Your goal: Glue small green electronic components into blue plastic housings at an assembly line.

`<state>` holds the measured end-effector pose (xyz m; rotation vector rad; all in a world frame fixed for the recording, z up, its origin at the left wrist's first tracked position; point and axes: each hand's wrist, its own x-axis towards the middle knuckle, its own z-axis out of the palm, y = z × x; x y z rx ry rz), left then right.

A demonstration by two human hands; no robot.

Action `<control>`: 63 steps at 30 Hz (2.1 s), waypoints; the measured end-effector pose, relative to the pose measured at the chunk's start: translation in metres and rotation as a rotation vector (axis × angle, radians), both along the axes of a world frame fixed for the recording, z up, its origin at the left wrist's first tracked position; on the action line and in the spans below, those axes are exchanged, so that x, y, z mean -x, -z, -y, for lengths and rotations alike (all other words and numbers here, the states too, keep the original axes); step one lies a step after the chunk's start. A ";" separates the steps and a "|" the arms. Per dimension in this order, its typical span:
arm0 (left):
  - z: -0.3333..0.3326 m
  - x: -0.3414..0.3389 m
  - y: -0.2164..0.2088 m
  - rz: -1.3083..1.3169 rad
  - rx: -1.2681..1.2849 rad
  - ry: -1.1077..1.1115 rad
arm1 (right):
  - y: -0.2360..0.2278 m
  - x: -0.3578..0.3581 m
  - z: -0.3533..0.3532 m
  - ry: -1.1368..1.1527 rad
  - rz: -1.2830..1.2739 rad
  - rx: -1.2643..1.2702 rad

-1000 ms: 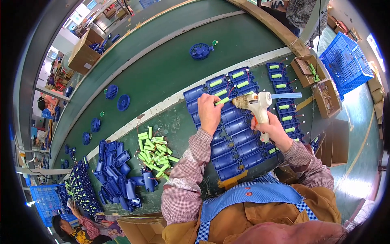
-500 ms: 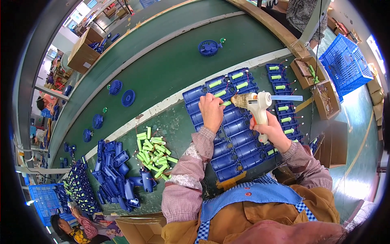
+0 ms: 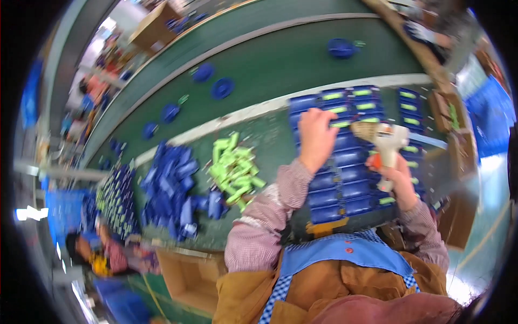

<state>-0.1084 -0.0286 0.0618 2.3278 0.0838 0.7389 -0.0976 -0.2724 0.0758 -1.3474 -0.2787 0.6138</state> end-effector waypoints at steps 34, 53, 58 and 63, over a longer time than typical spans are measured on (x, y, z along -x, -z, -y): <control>-0.250 0.110 0.026 -0.200 -0.166 -0.301 | -0.018 0.006 0.014 0.004 -0.062 -0.020; -0.081 0.134 -0.031 -0.136 1.325 0.062 | -0.017 0.029 0.032 0.008 -0.033 -0.004; -0.063 0.121 -0.016 -0.186 1.478 0.174 | -0.014 0.028 0.022 -0.042 -0.079 0.063; -0.049 0.106 -0.002 -0.225 1.516 0.258 | -0.008 0.026 0.014 -0.059 -0.103 0.049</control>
